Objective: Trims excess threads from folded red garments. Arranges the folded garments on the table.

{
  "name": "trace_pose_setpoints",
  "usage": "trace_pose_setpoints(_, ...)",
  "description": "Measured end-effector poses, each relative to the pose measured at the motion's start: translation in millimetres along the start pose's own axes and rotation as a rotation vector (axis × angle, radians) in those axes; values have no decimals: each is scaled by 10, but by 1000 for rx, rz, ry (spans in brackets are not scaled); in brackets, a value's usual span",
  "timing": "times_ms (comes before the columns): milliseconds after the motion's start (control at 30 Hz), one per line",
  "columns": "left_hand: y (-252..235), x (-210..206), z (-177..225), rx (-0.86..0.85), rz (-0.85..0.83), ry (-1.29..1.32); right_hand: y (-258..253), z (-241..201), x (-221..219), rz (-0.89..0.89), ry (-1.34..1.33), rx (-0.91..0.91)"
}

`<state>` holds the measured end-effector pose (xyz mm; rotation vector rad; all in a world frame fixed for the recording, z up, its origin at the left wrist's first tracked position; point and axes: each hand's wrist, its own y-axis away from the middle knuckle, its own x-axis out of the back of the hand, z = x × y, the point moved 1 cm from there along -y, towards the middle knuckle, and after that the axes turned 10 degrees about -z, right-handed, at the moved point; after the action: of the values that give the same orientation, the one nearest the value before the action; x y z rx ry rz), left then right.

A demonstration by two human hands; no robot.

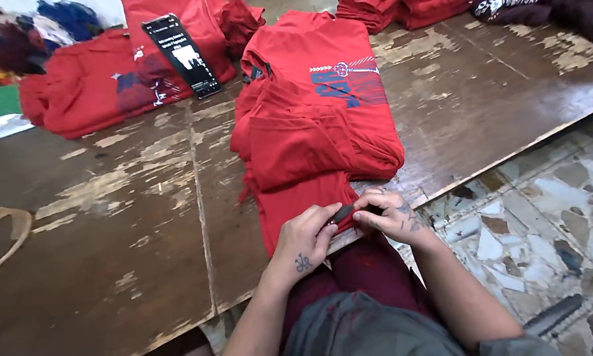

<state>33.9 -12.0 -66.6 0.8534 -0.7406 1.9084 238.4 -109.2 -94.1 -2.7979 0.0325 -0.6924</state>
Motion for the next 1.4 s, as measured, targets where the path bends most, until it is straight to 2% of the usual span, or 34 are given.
trace_pose_setpoints(300,-17,76,18,5,-60,8,6,30,-13,23,27,31)
trace_pose_setpoints(467,-20,77,14,-5,-40,-13,10,40,-14,22,59,45)
trace_pose_setpoints(633,88,194,57,124,-86,-182,119,-99,106,-35,414,38)
trace_pose_setpoints(767,-73,324,104,50,-103,-181,3,-284,59,-11,457,0)
trace_pose_setpoints(833,-249,320,117,62,-126,-15,-149,-228,-69,15,371,18)
trace_pose_setpoints(867,-326,282,86,118,-135,180,-216,-156,-103,28,230,29)
trace_pose_setpoints(967,-422,126,-122,363,50,858,-270,41,-3,-38,-399,-23)
trace_pose_setpoints(1033,-416,157,-99,489,123,1004,-251,74,64,-136,-535,-21)
trace_pose_setpoints(1100,-400,150,-79,500,129,1001,-241,-24,48,-149,-369,-46)
trace_pose_setpoints(1233,-410,133,-74,461,98,950,-285,-146,-140,52,419,43)
trace_pose_setpoints(1400,-323,78,-56,344,-9,827,124,-211,179,33,500,23)
